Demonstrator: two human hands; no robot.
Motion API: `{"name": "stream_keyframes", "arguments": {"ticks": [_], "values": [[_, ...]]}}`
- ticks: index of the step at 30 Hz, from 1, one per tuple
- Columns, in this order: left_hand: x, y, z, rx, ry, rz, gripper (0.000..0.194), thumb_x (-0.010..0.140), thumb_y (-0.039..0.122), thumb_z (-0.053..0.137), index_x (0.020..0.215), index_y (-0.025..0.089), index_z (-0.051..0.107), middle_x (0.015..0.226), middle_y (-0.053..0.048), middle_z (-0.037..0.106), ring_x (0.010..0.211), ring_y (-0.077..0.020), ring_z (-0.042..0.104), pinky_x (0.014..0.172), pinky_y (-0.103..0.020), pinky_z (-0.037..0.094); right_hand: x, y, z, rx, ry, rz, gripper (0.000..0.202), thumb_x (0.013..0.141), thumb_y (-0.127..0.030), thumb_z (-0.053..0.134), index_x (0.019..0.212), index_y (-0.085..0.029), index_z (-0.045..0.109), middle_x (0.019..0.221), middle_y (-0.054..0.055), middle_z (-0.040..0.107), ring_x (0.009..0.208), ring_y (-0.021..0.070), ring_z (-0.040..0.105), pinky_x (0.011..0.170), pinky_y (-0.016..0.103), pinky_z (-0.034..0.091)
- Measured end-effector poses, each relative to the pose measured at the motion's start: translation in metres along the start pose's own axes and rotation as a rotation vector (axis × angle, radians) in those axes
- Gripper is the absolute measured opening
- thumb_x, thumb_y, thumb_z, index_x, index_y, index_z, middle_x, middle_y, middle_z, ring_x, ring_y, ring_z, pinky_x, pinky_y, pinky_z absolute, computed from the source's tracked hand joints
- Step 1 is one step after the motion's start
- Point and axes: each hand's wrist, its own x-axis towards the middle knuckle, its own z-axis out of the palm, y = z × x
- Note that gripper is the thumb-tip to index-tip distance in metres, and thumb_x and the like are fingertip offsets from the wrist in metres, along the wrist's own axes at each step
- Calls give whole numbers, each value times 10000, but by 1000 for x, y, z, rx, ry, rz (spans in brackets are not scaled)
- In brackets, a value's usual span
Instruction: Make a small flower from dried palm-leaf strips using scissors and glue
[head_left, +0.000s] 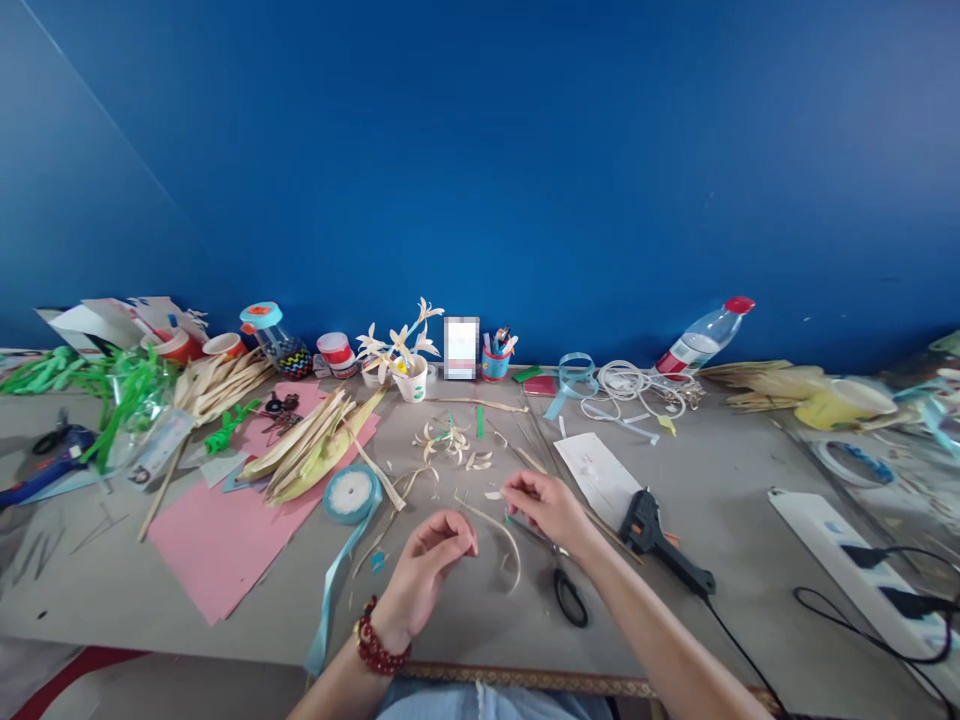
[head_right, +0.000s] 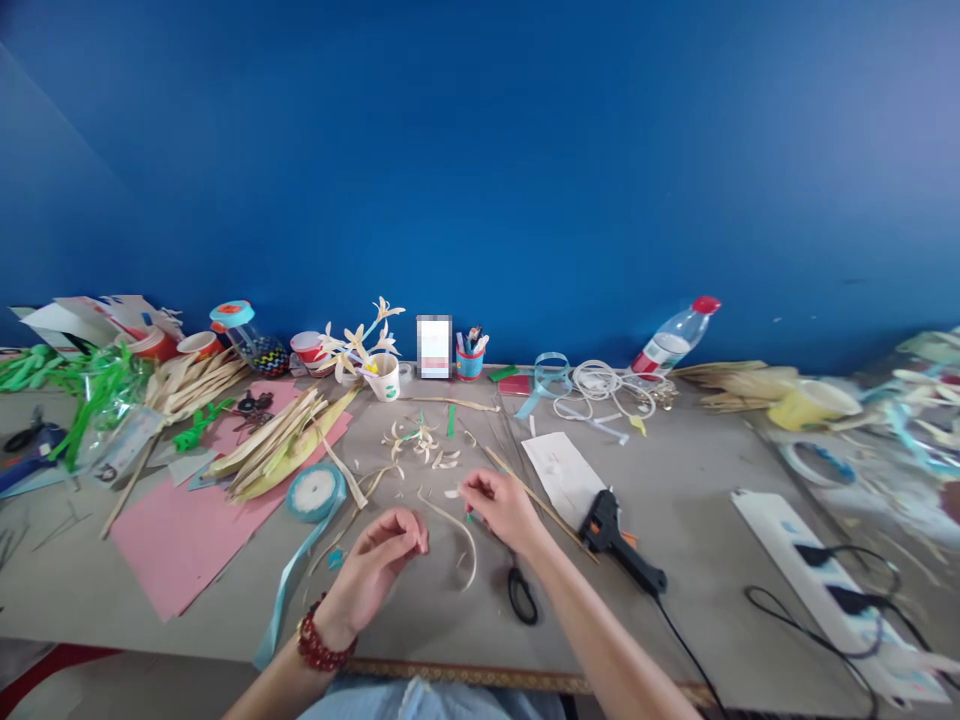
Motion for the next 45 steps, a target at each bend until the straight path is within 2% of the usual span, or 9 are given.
{"name": "stream_keyframes", "arguments": {"ticks": [5, 10, 16, 22, 27, 32, 35, 40, 45], "values": [[5, -9, -6, 10, -1, 19, 137, 818, 246, 698, 751, 150, 626, 744, -25, 589, 748, -150, 515, 741, -255, 366, 42, 18, 7, -242, -10, -70, 187, 792, -309, 607, 661, -181, 647, 580, -1, 656, 492, 122, 520, 495, 211, 377], [4, -10, -8, -22, -36, 24, 142, 831, 243, 683, 746, 148, 621, 736, -30, 583, 727, -149, 515, 725, -260, 368, 51, 17, 6, -479, 104, -102, 189, 817, -312, 573, 710, -208, 689, 601, 13, 680, 557, 168, 593, 557, 241, 376], [3, -11, -11, -35, -20, 40, 163, 852, 247, 657, 736, 146, 606, 734, -34, 588, 731, -148, 514, 725, -260, 372, 33, 10, -15, -654, 219, -113, 267, 880, -323, 459, 894, -223, 707, 745, 52, 722, 668, 217, 644, 612, 278, 406], [2, -9, -10, 39, 82, 79, 178, 867, 252, 637, 723, 153, 602, 725, -22, 580, 745, -150, 517, 738, -258, 386, -17, 9, -14, -684, 73, -117, 232, 887, -369, 498, 855, -248, 693, 799, 28, 738, 709, 208, 664, 640, 275, 442], [1, -9, -6, 171, 131, 141, 183, 868, 277, 634, 727, 160, 625, 745, -19, 586, 764, -153, 528, 758, -260, 402, -42, 15, 8, -683, 54, -33, 145, 849, -333, 570, 816, -235, 672, 794, 33, 722, 720, 212, 654, 622, 274, 401], [0, -5, -4, 305, 173, 167, 191, 877, 302, 612, 738, 171, 623, 751, -18, 598, 775, -160, 545, 764, -265, 418, -38, 21, 17, -588, 83, 27, 90, 774, -232, 618, 688, -206, 624, 650, 24, 653, 635, 191, 594, 573, 258, 346], [-5, 1, -3, 469, 207, 172, 178, 894, 306, 587, 782, 176, 635, 788, -23, 621, 781, -160, 553, 755, -261, 422, -37, 22, 14, -417, 24, 9, 159, 795, -310, 612, 678, -203, 599, 605, -8, 609, 573, 156, 551, 539, 239, 359], [-11, 10, 7, 704, 64, 183, 133, 873, 298, 612, 852, 174, 655, 883, -51, 655, 809, -172, 588, 727, -261, 445, -44, 15, 13, -136, -31, -19, 314, 867, -486, 527, 749, -195, 548, 591, -41, 507, 484, 104, 438, 462, 211, 340], [-8, 4, 23, 694, -61, 42, 201, 849, 358, 652, 842, 157, 649, 796, -45, 670, 728, -159, 595, 669, -246, 452, -57, -6, 16, -33, 77, -119, 280, 873, -432, 562, 729, -192, 547, 598, -34, 498, 515, 112, 457, 491, 215, 363]]}}
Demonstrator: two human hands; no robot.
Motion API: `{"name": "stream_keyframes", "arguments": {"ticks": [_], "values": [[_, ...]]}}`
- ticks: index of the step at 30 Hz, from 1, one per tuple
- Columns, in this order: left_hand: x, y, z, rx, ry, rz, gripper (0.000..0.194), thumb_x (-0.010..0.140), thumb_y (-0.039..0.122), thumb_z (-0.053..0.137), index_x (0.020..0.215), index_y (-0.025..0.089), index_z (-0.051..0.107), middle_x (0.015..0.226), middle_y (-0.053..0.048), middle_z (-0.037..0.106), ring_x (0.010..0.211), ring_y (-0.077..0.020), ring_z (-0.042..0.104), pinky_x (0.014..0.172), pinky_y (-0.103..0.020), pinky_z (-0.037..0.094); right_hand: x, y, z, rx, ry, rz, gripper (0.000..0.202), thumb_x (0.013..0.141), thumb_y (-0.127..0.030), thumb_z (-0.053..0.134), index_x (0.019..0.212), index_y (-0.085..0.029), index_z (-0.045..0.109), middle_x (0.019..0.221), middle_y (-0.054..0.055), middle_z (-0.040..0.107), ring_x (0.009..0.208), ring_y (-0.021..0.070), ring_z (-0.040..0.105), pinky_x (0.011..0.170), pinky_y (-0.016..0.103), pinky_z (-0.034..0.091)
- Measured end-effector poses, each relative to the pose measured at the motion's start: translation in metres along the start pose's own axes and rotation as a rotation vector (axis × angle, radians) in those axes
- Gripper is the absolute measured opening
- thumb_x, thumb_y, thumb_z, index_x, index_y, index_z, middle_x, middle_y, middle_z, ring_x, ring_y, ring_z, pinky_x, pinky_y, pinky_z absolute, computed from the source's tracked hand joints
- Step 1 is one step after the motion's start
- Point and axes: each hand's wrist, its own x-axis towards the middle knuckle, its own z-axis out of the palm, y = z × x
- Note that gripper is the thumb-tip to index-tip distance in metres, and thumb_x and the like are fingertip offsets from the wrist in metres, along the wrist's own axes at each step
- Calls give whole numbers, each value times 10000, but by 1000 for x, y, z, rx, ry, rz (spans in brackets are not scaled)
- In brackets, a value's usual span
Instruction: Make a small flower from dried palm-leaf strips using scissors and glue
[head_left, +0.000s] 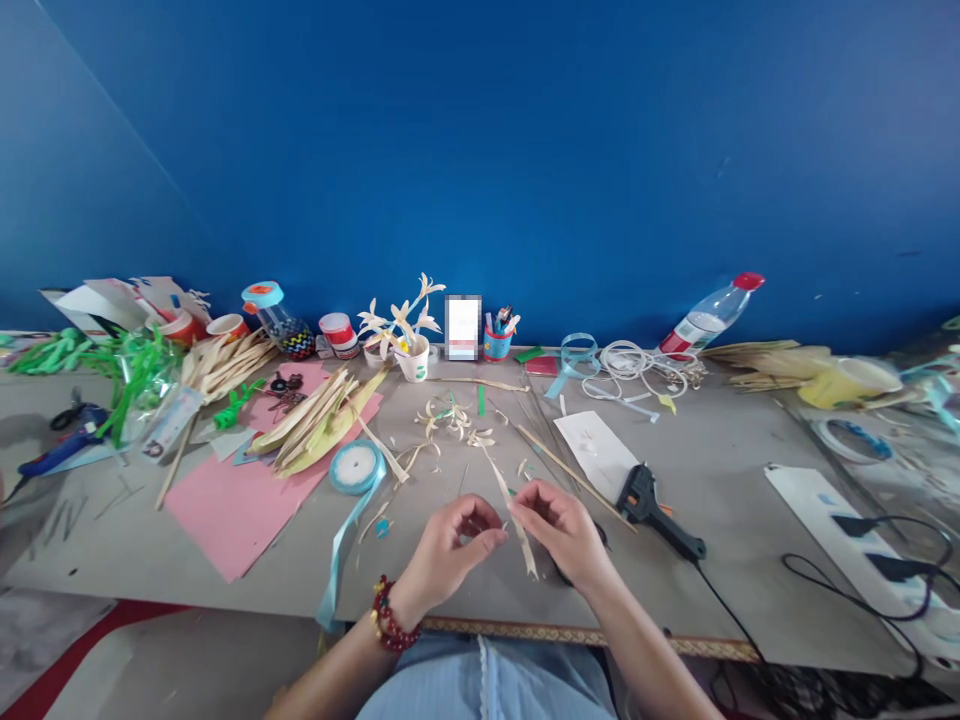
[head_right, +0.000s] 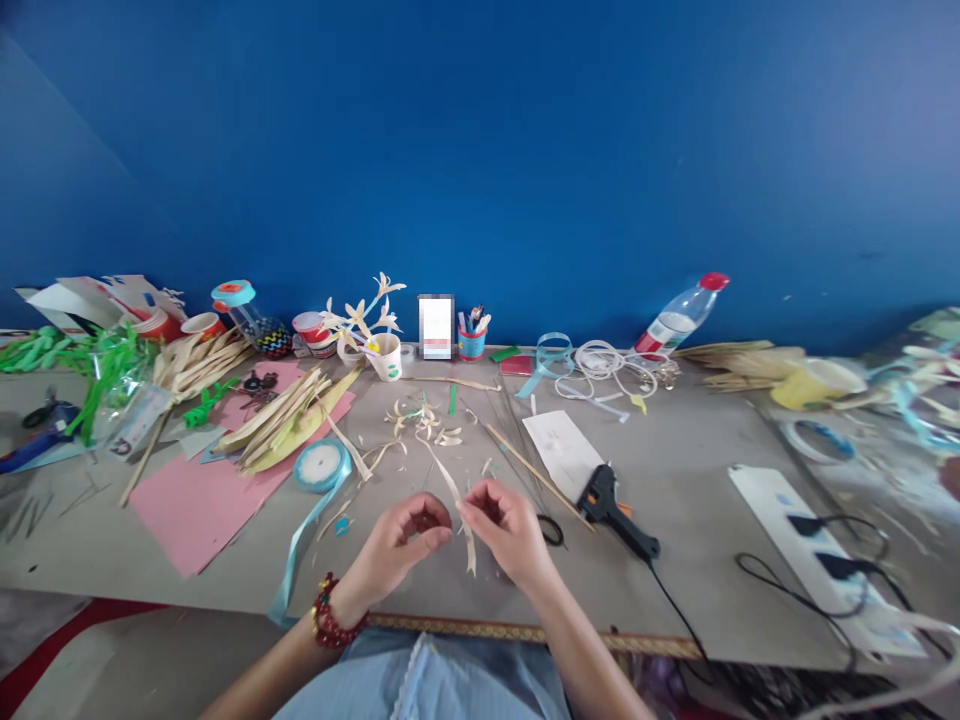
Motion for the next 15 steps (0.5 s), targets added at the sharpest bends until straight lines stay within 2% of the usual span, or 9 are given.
{"name": "stream_keyframes", "arguments": {"ticks": [3, 7, 10, 15], "values": [[2, 0, 10, 24, -3, 22, 210, 819, 364, 689, 809, 158, 653, 773, -43, 678, 714, -163, 600, 682, -255, 464, -5, -9, 1, -204, 141, -123, 222, 873, -338, 552, 696, -205, 541, 588, -22, 545, 520, 123, 498, 528, 223, 383], [2, 7, 15, 225, 24, 150, 133, 785, 303, 729, 768, 180, 681, 764, -51, 697, 749, -200, 624, 719, -289, 467, -8, -10, 3, -503, 263, -226, 234, 887, -311, 526, 672, -221, 528, 610, 0, 609, 534, 134, 543, 553, 233, 380], [1, 16, 15, 363, 20, 223, 45, 795, 240, 710, 810, 199, 698, 804, -67, 718, 803, -230, 640, 739, -311, 468, -9, -7, 4, -546, 289, -220, 246, 904, -323, 511, 679, -224, 526, 612, 1, 625, 522, 133, 557, 555, 235, 387], [2, 20, 17, 462, 19, 346, 103, 790, 176, 685, 884, 209, 707, 836, -84, 732, 825, -253, 633, 753, -338, 465, -11, -2, 7, -588, 379, -236, 258, 913, -317, 521, 672, -223, 515, 601, 3, 608, 537, 142, 563, 568, 241, 382]]}}
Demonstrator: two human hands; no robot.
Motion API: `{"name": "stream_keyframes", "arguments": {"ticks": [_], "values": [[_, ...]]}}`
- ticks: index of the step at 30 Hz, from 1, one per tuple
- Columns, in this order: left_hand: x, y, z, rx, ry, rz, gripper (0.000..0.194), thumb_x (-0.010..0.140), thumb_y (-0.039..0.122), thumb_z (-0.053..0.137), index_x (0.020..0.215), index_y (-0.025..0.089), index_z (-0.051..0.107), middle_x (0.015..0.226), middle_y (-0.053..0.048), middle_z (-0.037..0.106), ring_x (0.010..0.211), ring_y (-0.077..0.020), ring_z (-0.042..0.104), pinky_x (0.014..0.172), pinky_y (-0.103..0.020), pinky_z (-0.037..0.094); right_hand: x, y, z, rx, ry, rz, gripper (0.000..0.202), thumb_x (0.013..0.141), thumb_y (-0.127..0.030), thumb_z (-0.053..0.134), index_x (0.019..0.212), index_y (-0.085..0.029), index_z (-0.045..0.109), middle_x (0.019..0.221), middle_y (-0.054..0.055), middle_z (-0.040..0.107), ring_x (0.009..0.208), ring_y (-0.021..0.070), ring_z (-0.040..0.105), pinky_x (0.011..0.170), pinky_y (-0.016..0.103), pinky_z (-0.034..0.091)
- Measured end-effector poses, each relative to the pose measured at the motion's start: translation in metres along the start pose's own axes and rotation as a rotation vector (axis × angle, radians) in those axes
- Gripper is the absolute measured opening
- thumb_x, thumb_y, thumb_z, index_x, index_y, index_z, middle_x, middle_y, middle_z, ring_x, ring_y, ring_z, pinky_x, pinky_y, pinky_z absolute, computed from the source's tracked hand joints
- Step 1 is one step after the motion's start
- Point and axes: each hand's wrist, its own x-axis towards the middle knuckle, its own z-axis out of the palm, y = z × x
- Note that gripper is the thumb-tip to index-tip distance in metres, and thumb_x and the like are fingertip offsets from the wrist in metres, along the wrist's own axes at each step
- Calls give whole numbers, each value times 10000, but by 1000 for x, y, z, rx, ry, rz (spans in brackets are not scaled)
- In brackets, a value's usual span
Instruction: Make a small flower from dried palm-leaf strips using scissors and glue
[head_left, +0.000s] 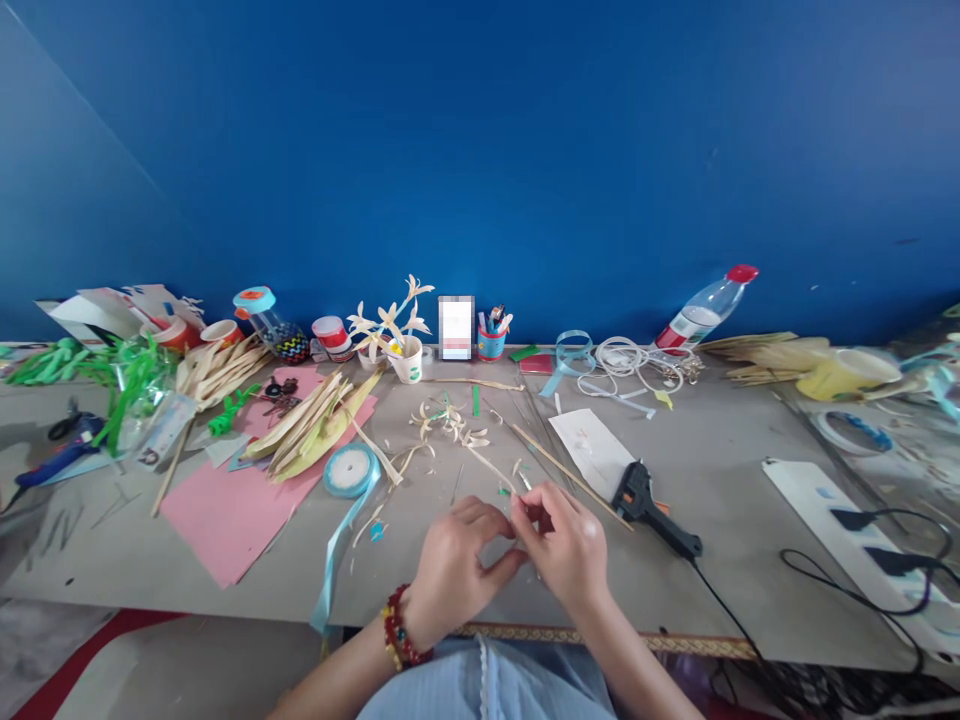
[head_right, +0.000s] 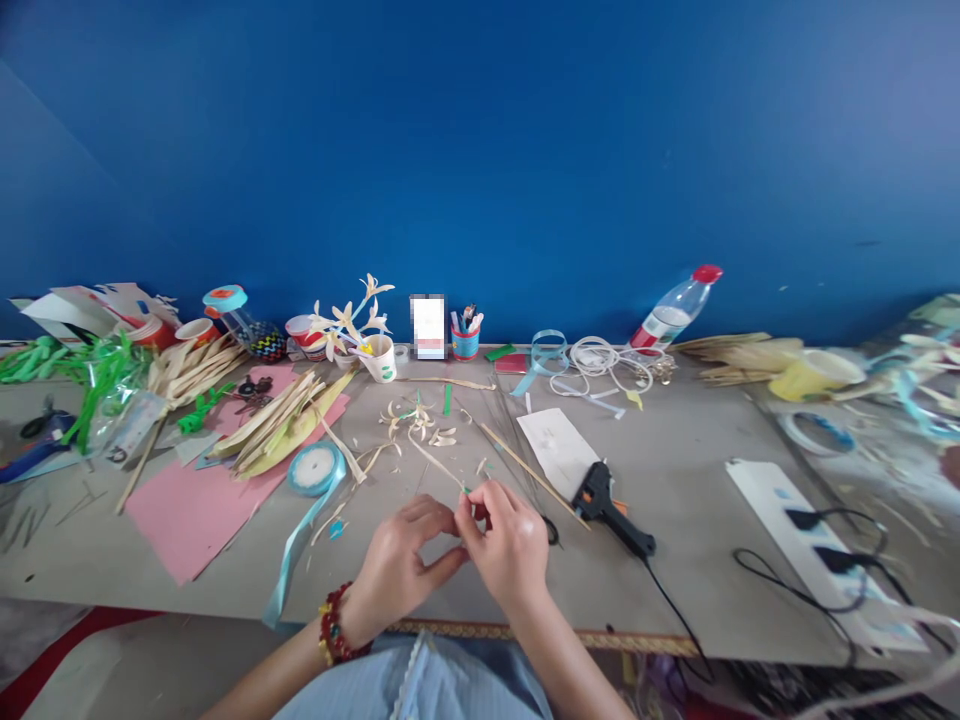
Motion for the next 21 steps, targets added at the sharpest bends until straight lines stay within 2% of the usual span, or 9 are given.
{"name": "stream_keyframes", "arguments": {"ticks": [5, 8, 11, 15, 19, 21], "values": [[5, 0, 5, -12, 33, 49, 233, 778, 50, 587, 894, 208, 713, 857, -97, 724, 846, -261, 616, 768, -350, 442, 0, -5, 2, 15, 42, 23, 271, 918, -336, 536, 674, -221, 508, 599, 3, 593, 535, 142, 553, 572, 241, 388], [8, 0, 4, -160, 74, -32, 165, 811, 85, 575, 819, 192, 701, 817, -81, 686, 801, -226, 602, 746, -322, 442, 0, -3, -7, 108, 29, 63, 278, 924, -404, 535, 718, -218, 535, 618, 6, 605, 519, 137, 545, 555, 234, 409], [10, -3, -1, -469, 96, -213, 115, 839, 208, 618, 745, 168, 671, 788, -55, 636, 745, -179, 570, 692, -274, 436, -4, 13, -21, 131, -34, 85, 293, 959, -420, 459, 781, -215, 570, 654, 18, 620, 539, 147, 566, 545, 236, 429], [9, -11, -8, -811, 135, -431, 143, 773, 291, 721, 797, 161, 667, 748, -17, 613, 696, -135, 523, 668, -239, 425, -24, 47, -31, -123, -203, 110, 284, 943, -451, 456, 835, -228, 595, 719, 31, 644, 533, 176, 593, 502, 266, 433], [10, -15, -11, -946, 136, -452, 166, 745, 278, 753, 824, 157, 671, 750, -15, 614, 679, -120, 525, 676, -234, 432, -46, 69, -28, -270, -202, 93, 248, 913, -442, 484, 967, -228, 596, 947, 73, 683, 601, 207, 664, 550, 307, 491], [12, -14, -12, -974, 127, -451, 167, 745, 275, 753, 824, 156, 666, 742, -15, 616, 672, -122, 534, 680, -239, 437, -51, 74, -26, -289, -189, 77, 239, 901, -433, 495, 983, -230, 592, 985, 80, 674, 671, 229, 693, 574, 317, 511]]}}
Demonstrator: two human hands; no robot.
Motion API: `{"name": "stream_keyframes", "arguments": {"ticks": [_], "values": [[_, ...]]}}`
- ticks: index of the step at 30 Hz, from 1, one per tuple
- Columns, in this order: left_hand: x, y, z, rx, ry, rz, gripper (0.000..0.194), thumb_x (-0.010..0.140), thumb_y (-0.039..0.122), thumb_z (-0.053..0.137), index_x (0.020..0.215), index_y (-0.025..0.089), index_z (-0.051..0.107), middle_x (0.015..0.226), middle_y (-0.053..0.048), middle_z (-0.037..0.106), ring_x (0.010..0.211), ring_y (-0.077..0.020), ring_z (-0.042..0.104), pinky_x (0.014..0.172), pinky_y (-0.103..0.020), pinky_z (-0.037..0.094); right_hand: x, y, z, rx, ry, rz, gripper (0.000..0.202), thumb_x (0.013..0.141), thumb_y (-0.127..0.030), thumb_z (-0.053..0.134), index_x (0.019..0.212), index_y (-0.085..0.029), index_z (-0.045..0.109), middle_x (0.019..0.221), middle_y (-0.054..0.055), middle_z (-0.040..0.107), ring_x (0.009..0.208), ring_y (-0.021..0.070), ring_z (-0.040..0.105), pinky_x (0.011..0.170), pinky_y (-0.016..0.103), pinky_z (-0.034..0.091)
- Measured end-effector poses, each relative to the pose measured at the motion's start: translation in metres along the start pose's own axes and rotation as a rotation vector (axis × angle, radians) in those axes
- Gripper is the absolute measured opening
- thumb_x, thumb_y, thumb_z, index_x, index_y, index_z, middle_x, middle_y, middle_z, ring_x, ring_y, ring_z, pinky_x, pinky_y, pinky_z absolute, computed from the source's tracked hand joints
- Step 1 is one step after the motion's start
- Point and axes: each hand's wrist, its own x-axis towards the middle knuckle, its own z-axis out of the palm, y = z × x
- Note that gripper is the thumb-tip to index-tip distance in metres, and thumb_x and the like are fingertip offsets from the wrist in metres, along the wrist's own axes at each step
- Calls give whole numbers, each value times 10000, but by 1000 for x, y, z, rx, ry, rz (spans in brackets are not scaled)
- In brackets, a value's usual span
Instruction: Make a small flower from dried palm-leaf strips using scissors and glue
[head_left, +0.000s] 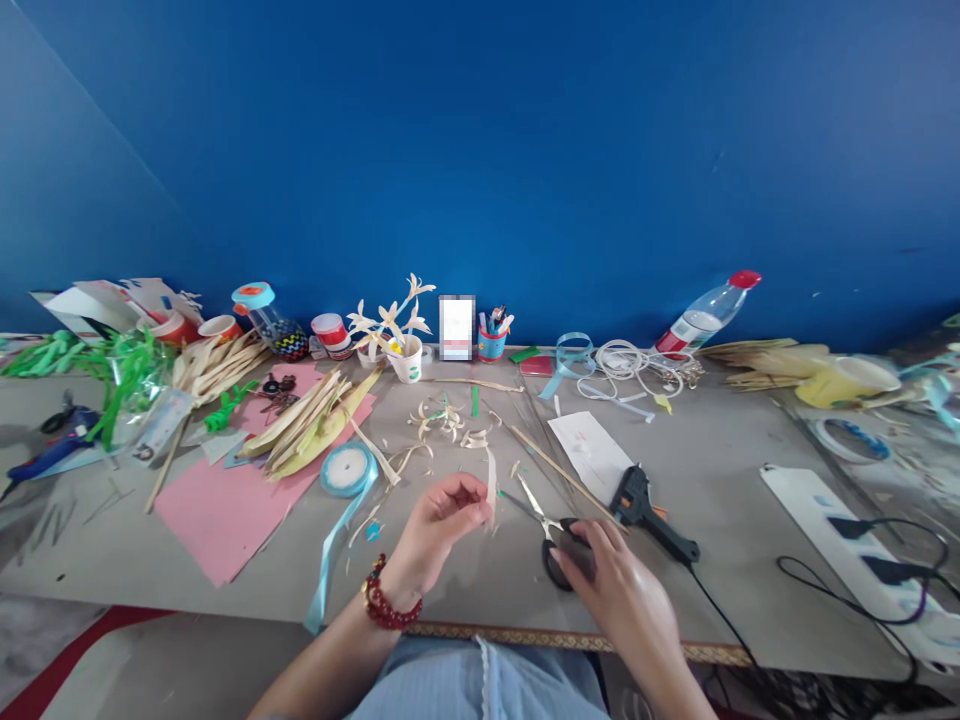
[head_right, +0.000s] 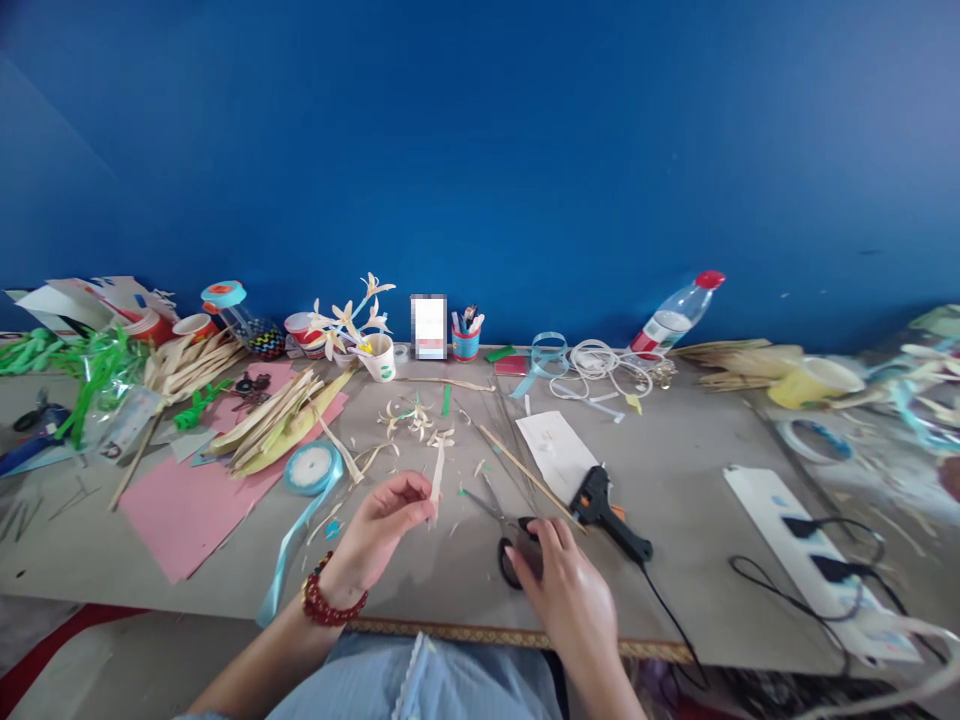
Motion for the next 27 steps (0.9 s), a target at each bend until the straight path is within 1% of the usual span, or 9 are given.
{"name": "stream_keyframes", "arguments": {"ticks": [4, 8, 13, 15, 18, 20, 22, 25, 27], "values": [[0, 4, 3, 23, -8, 13, 162, 766, 290, 731, 803, 156, 648, 695, -12, 613, 675, -135, 548, 698, -257, 443, 1, 5, 2, 12, -22, -10, 228, 875, -431, 516, 966, -232, 582, 975, 81, 660, 692, 236, 697, 580, 323, 524], [-3, 8, 4, 138, 4, 61, 147, 808, 299, 682, 776, 163, 638, 703, -14, 613, 698, -143, 544, 704, -260, 435, 4, 9, 1, 82, -36, 14, 160, 859, -364, 486, 895, -237, 575, 929, 78, 670, 747, 239, 693, 639, 334, 536], [-4, 15, 4, 252, -49, 106, 185, 827, 327, 642, 736, 165, 638, 732, -37, 619, 738, -170, 543, 720, -280, 425, 7, 18, -4, 210, -126, 148, 226, 828, -439, 530, 863, -231, 612, 801, 53, 684, 573, 204, 631, 575, 326, 507], [-4, 16, 4, 272, -56, 115, 193, 832, 331, 629, 729, 167, 635, 732, -39, 619, 748, -175, 543, 730, -284, 423, 8, 24, -7, 334, -196, 221, 275, 827, -484, 549, 884, -225, 620, 726, 40, 673, 552, 203, 608, 547, 319, 493], [-3, 16, 4, 292, -44, 143, 188, 839, 321, 618, 727, 170, 630, 733, -38, 609, 752, -176, 531, 729, -277, 416, 11, 28, -11, 671, -284, 313, 384, 819, -592, 551, 879, -214, 587, 698, 47, 667, 530, 195, 583, 489, 302, 467], [-2, 16, 4, 291, -41, 158, 179, 842, 311, 615, 731, 171, 632, 743, -39, 606, 752, -176, 525, 725, -274, 411, 12, 23, -15, 888, -304, 322, 485, 757, -674, 600, 881, -205, 576, 710, 65, 661, 548, 199, 581, 490, 306, 468], [-2, 17, 4, 290, -48, 167, 172, 845, 302, 613, 732, 173, 634, 757, -41, 611, 754, -176, 524, 724, -274, 410, 11, 12, -18, 1014, -313, 311, 550, 695, -701, 662, 901, -196, 590, 722, 69, 643, 578, 199, 572, 512, 310, 469], [-3, 19, 6, 310, -66, 205, 180, 850, 297, 610, 721, 174, 632, 803, -51, 628, 793, -187, 547, 748, -283, 417, 4, -14, -22, 1109, -336, 363, 529, 723, -674, 670, 916, -187, 601, 712, 37, 596, 531, 145, 496, 489, 266, 414], [-3, 21, 7, 331, -82, 237, 186, 854, 298, 609, 720, 172, 637, 880, -71, 650, 867, -209, 577, 794, -300, 425, 0, -31, -23, 1154, -381, 358, 512, 729, -673, 669, 857, -184, 589, 682, 19, 567, 530, 130, 465, 477, 239, 369]]}}
